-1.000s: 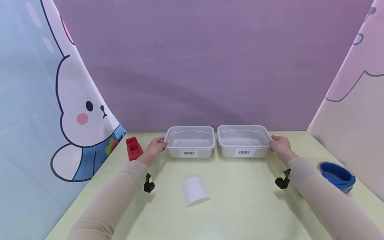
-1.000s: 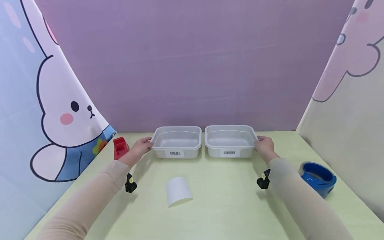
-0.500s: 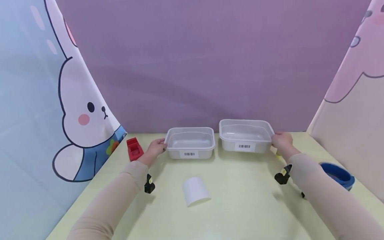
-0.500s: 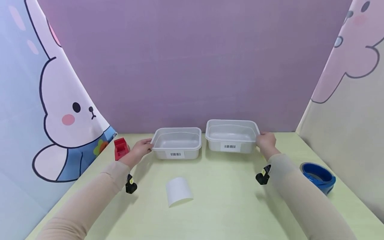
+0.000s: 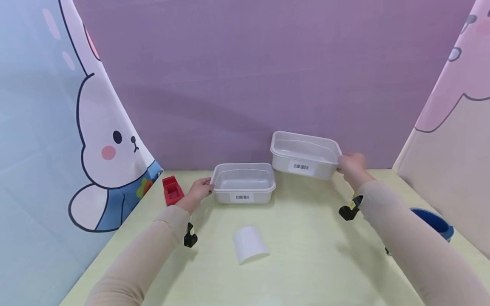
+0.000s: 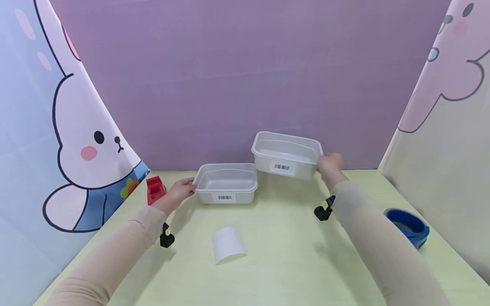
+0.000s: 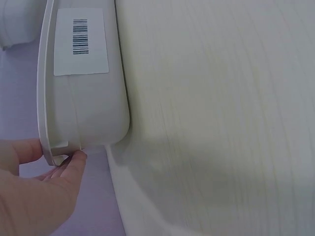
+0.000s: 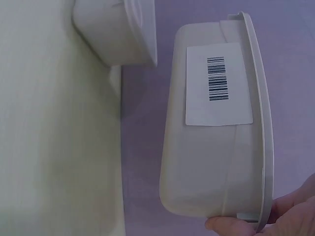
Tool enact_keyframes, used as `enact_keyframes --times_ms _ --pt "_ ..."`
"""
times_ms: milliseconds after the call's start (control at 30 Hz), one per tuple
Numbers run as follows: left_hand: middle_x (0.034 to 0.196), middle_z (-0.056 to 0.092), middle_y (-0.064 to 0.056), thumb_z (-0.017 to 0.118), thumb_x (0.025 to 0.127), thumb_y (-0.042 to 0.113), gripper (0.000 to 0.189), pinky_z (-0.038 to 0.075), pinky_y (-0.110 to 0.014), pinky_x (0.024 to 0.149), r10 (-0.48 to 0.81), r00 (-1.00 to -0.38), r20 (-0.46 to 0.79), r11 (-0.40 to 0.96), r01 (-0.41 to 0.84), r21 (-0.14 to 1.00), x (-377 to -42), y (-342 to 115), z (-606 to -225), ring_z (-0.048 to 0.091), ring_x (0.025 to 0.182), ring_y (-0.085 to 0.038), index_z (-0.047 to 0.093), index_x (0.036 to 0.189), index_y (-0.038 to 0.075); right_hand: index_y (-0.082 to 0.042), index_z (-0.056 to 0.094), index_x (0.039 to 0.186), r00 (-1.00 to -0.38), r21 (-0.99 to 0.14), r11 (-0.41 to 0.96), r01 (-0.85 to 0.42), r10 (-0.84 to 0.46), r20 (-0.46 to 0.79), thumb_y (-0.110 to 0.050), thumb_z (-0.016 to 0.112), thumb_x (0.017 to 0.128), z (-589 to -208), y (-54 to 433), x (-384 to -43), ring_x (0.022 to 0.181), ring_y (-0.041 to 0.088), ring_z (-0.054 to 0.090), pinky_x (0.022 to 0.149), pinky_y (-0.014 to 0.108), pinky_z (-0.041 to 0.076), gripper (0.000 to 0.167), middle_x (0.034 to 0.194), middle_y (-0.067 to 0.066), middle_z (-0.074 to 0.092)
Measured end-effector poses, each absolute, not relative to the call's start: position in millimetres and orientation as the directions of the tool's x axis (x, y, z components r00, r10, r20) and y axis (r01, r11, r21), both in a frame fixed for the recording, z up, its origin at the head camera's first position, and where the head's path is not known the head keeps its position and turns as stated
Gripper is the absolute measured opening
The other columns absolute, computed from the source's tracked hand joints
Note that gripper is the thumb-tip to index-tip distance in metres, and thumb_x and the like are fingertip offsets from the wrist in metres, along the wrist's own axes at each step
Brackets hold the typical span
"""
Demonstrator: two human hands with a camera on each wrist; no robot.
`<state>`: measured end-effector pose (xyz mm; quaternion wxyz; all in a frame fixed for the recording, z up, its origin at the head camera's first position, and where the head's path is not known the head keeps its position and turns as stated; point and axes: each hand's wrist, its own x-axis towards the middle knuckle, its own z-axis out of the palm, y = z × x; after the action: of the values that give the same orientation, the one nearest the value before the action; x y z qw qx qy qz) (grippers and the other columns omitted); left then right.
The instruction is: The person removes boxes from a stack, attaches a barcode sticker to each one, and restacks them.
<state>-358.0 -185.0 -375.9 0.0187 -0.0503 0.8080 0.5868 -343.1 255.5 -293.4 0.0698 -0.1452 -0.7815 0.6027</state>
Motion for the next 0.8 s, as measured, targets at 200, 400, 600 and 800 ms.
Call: enact_keyframes --times_ms 200,400,600,800 --pt "0.147 0.039 -0.03 0.043 0.1 0.001 0.048 0.041 -0.043 0.111 -0.054 -0.994 -0.096 0.314 -0.108 0.943 -355.5 -185.9 -375.2 0.043 0.135 -0.038 0.031 0.146 -0.009 0.01 0.044 0.138 -0.95 -0.971 0.207 0.117 0.31 -0.049 0.002 0.038 0.086 -282.3 224.6 -345.9 0.124 0.038 0.052 0.103 0.046 0.048 0.053 0.14 0.028 0.047" --pt "0.146 0.04 -0.029 0.043 0.1 0.001 0.048 0.041 -0.043 0.11 -0.06 -0.994 -0.09 0.308 -0.104 0.946 -354.1 -186.3 -375.9 0.043 0.134 -0.038 0.032 0.146 -0.009 0.011 0.05 0.133 -0.949 -0.968 0.226 0.113 0.312 -0.038 0.0 0.04 0.087 -275.0 195.2 -344.6 0.114 0.035 0.053 0.101 0.047 0.05 0.048 0.134 0.027 0.053" --pt "0.144 0.043 -0.029 0.045 0.099 0.002 0.048 0.044 -0.042 0.109 -0.071 -0.996 -0.062 0.334 -0.082 0.939 -353.1 -183.6 -375.6 0.048 0.129 -0.036 0.034 0.145 -0.008 0.011 0.047 0.136 -0.945 -0.981 0.161 0.105 0.323 -0.048 0.004 0.038 0.088 -273.0 166.6 -351.4 0.116 0.036 0.057 0.097 0.043 0.053 0.049 0.135 0.028 0.052" --pt "0.144 0.043 -0.029 0.044 0.099 0.001 0.048 0.043 -0.043 0.109 -0.076 -0.995 -0.058 0.325 -0.08 0.943 -353.2 -181.4 -376.9 0.048 0.129 -0.037 0.035 0.145 -0.008 0.009 0.051 0.133 -0.936 -0.978 0.186 0.1 0.352 -0.029 0.002 0.042 0.088 -279.8 140.8 -359.4 0.11 0.035 0.061 0.091 0.04 0.056 0.046 0.129 0.027 0.058"
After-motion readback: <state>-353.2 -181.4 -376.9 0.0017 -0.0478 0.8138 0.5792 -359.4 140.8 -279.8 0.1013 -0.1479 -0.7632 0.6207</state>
